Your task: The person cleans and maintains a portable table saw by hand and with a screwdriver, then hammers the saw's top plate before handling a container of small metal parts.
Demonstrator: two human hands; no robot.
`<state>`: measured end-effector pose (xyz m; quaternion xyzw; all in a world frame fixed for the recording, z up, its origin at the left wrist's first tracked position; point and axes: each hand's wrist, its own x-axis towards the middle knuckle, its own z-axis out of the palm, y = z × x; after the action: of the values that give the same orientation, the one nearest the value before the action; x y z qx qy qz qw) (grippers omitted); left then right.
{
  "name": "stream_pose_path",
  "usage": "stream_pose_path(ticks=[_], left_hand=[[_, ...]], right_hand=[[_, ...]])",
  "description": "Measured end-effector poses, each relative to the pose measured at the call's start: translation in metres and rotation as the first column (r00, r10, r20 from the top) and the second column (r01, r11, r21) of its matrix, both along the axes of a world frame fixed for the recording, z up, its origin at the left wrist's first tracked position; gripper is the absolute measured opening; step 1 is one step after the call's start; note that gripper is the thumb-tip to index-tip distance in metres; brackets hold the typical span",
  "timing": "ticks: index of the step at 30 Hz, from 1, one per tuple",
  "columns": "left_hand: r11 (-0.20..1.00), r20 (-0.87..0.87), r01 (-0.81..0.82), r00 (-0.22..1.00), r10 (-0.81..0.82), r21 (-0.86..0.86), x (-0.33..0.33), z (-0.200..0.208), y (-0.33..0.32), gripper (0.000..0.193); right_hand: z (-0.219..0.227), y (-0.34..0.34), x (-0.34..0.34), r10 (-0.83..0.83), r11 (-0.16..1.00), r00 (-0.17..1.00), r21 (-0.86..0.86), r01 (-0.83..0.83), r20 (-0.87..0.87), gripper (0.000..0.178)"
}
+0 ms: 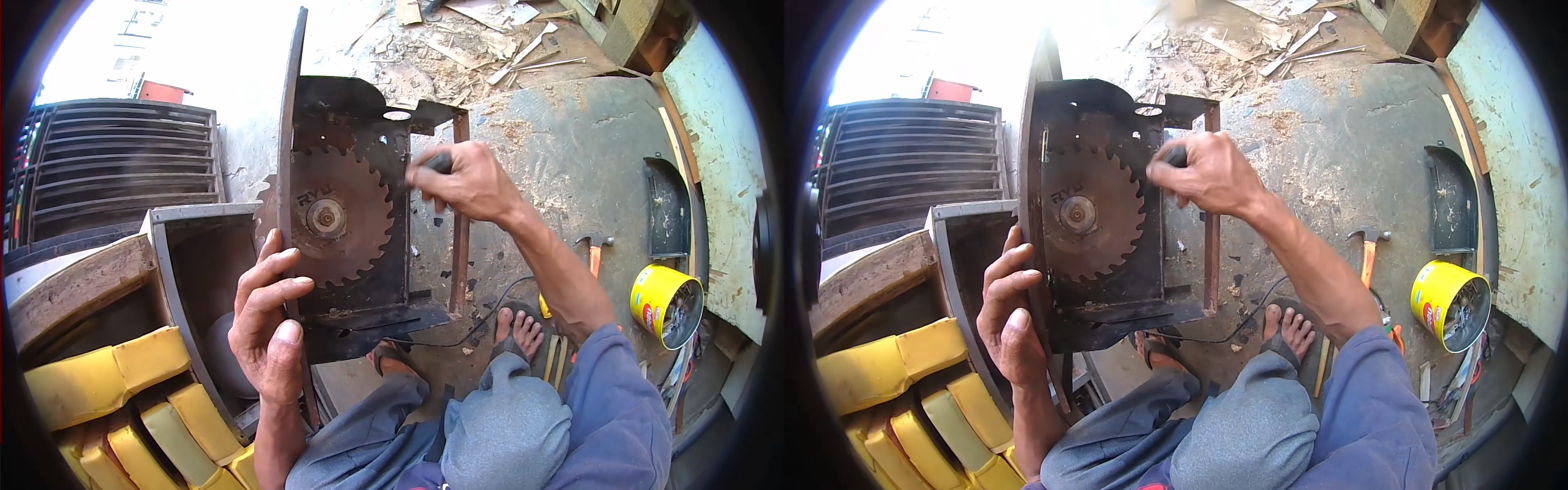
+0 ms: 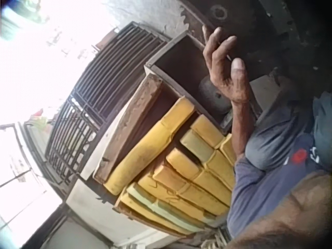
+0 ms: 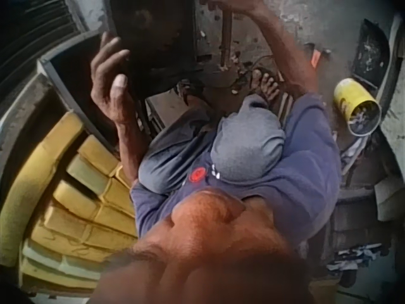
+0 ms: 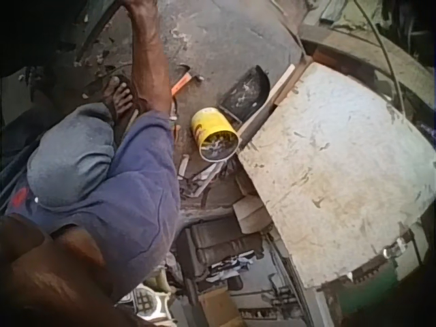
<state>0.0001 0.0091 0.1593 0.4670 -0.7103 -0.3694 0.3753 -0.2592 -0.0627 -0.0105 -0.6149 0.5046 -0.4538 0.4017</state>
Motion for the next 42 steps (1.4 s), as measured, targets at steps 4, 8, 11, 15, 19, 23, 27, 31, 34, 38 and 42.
stream_pose_path(ticks=[4,8,11,15,19,23,27,31,34,38,42], left_hand=[[1.000,0.011,0.023,1.000,-0.023,-0.012,0.001,0.000,-0.002,0.042],[1.000,0.023,0.019,1.000,-0.019,-0.005,-0.001,0.002,-0.001,0.041],[1.000,0.013,-0.004,1.000,0.004,0.004,0.000,0.002,0.001,0.041],[0.999,-0.002,0.029,1.000,-0.029,0.013,-0.003,-0.002,0.001,0.039],[1.000,-0.001,0.014,1.000,-0.014,0.001,-0.002,-0.001,-0.001,0.037],[1.000,0.017,0.014,1.000,-0.014,-0.003,0.001,0.001,-0.001,0.037],[1.000,0.008,0.031,0.999,-0.031,-0.006,-0.004,-0.001,-0.001,0.037],[1.000,0.031,0.018,0.999,-0.018,-0.005,-0.003,0.001,-0.001,0.037],[1.000,0.026,0.018,0.999,-0.018,0.004,-0.001,0.002,0.001,0.037],[1.000,-0.005,0.013,1.000,-0.013,0.010,-0.005,-0.001,0.000,0.036],[1.000,0.009,0.017,1.000,-0.017,0.014,-0.004,0.001,0.002,0.036]], right_hand=[[-0.002,-0.024,-0.018,-0.058,0.998,0.990,-0.030,0.054,-0.130,0.030],[-0.008,-0.027,-0.011,-0.071,0.981,0.992,-0.189,0.050,-0.108,0.027],[0.012,-0.026,-0.014,-0.060,0.994,0.987,-0.098,0.046,-0.147,0.027],[-0.014,-0.034,-0.015,-0.175,0.956,0.966,-0.269,0.120,-0.190,0.027],[0.007,-0.042,-0.018,-0.136,0.977,0.977,-0.184,0.105,-0.167,0.028],[0.020,-0.046,-0.021,0.086,0.979,0.986,0.197,-0.057,-0.141,0.033],[-0.018,-0.057,-0.017,-0.190,0.936,0.962,-0.331,0.117,-0.196,0.030],[0.025,-0.062,-0.030,-0.084,0.996,0.980,-0.042,0.078,-0.182,0.027],[0.021,-0.059,-0.023,-0.097,0.981,0.989,-0.177,0.077,-0.108,0.030],[0.007,-0.057,-0.034,-0.083,0.978,0.969,-0.206,0.034,-0.234,0.030],[0.021,-0.041,-0.044,-0.046,0.998,0.991,0.033,0.051,-0.123,0.028]])
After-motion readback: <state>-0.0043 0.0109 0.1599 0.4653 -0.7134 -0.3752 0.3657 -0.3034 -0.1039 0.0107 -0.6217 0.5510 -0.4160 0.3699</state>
